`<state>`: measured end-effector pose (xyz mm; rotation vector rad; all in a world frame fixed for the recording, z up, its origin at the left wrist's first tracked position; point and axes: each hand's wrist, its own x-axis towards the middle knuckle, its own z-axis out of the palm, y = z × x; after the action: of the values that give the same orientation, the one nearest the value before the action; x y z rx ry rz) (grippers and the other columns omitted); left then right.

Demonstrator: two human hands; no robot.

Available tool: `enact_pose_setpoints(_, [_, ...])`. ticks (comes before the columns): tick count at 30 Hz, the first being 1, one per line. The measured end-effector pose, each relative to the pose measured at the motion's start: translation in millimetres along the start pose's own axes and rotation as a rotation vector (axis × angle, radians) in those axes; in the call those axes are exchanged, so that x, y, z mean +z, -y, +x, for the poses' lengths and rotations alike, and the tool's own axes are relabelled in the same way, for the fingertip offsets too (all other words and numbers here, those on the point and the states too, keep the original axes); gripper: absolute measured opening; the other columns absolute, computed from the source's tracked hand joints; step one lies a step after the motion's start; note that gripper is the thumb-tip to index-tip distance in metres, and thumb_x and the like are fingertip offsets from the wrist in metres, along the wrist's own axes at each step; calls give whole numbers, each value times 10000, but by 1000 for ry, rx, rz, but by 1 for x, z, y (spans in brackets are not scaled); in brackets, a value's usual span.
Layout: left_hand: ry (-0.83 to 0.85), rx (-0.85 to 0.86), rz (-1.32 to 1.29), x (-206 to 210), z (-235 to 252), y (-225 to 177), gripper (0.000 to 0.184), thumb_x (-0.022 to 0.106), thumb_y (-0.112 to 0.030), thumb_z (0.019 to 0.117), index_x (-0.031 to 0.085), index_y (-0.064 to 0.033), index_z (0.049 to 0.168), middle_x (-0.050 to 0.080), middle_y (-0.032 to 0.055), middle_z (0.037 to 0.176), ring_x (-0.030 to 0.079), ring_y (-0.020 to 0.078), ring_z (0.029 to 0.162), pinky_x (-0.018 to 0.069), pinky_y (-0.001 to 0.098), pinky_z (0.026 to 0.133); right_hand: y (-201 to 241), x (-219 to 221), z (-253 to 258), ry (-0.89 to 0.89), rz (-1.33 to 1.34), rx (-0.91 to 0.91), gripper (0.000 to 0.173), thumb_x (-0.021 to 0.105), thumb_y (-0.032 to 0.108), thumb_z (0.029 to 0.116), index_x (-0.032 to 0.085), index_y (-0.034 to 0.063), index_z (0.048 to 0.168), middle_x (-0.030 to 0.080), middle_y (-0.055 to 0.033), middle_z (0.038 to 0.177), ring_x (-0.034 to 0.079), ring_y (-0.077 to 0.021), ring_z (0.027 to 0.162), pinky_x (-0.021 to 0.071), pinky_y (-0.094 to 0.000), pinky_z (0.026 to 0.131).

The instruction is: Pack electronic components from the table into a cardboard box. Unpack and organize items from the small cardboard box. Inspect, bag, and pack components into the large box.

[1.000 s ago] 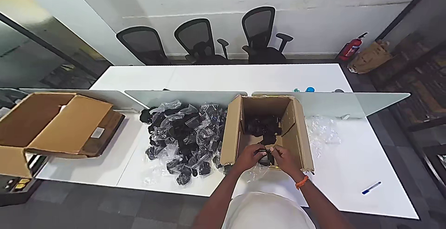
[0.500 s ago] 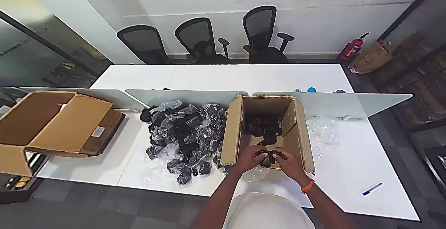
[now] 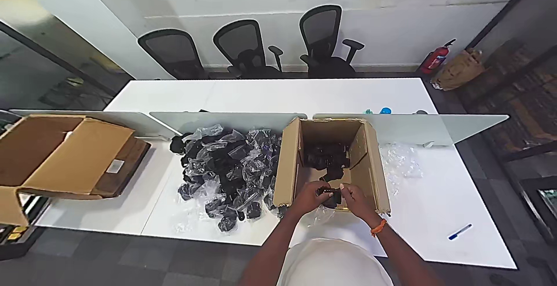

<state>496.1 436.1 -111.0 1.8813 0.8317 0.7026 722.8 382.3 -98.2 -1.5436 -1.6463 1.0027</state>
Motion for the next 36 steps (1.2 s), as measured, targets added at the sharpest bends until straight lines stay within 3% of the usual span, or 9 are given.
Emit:
enact_pose_setpoints(3, [-9,9,-13,1,-1,0,243,700,-288,976,743,-90,1110,751,37,1026,704,93,940,587,336,897,0,-3,-4,-63,148,-2,272,510,283,1038,610,58,1153,603,-12,813,582,-93,659,525,-288,611])
enact_pose_setpoints(5, [-7,7,-14,1,-1,1,239,699,-282,978,744,-90,1113,750,40,1034,702,95,956,582,339,911,-2,-7,-7,-16,247,-47,386,625,207,967,560,50,1314,666,-42,1077,663,-110,876,590,-289,759])
enact_pose_setpoints(7, [-5,4,-9,1,-2,1,239,698,-279,978,745,-90,1116,749,43,1048,700,99,977,576,341,928,-4,-8,-10,21,301,-83,368,693,117,908,621,48,1262,667,-69,1198,678,-137,984,601,-308,842])
enact_pose_setpoints(12, [-14,1,-18,0,-2,1,236,697,-274,980,746,-84,1111,751,44,1038,702,94,961,579,331,915,-3,-6,-7,-15,213,-73,201,693,146,945,737,69,1126,724,-36,1088,692,-86,932,596,-276,856])
enact_pose_setpoints(15, [-11,2,-30,0,-2,0,236,701,-266,976,746,-76,1109,753,49,1040,706,97,960,583,334,916,-2,-5,-5,-3,156,-40,198,620,240,1007,740,87,1046,713,-7,934,659,-66,781,574,-249,734])
enact_pose_setpoints(19, [-6,3,-15,0,-1,0,246,700,-276,975,749,-84,1120,754,47,1046,705,96,964,582,337,915,0,-3,-2,11,72,-2,295,524,318,1049,658,106,896,562,13,679,531,-84,588,466,-277,569])
enact_pose_setpoints(25, [-23,10,-39,0,-1,1,233,717,-263,967,751,-78,1104,755,46,1032,706,93,949,586,328,904,0,3,-6,-28,84,-20,275,551,324,1031,582,91,1174,575,16,766,555,-77,630,508,-271,593])
enact_pose_setpoints(31, [-25,10,-37,0,-2,1,230,715,-258,964,747,-80,1107,753,45,1007,703,87,915,583,314,876,-4,0,-10,42,165,-163,318,653,176,915,569,58,1198,615,-5,874,594,-51,716,527,-221,651])
enact_pose_setpoints(36, [-10,7,-49,-1,-2,0,234,708,-260,969,746,-76,1107,753,46,1007,700,85,903,583,317,865,-2,-1,-10,-3,160,-92,254,659,171,958,618,52,1178,667,-20,929,635,-48,778,559,-225,725])
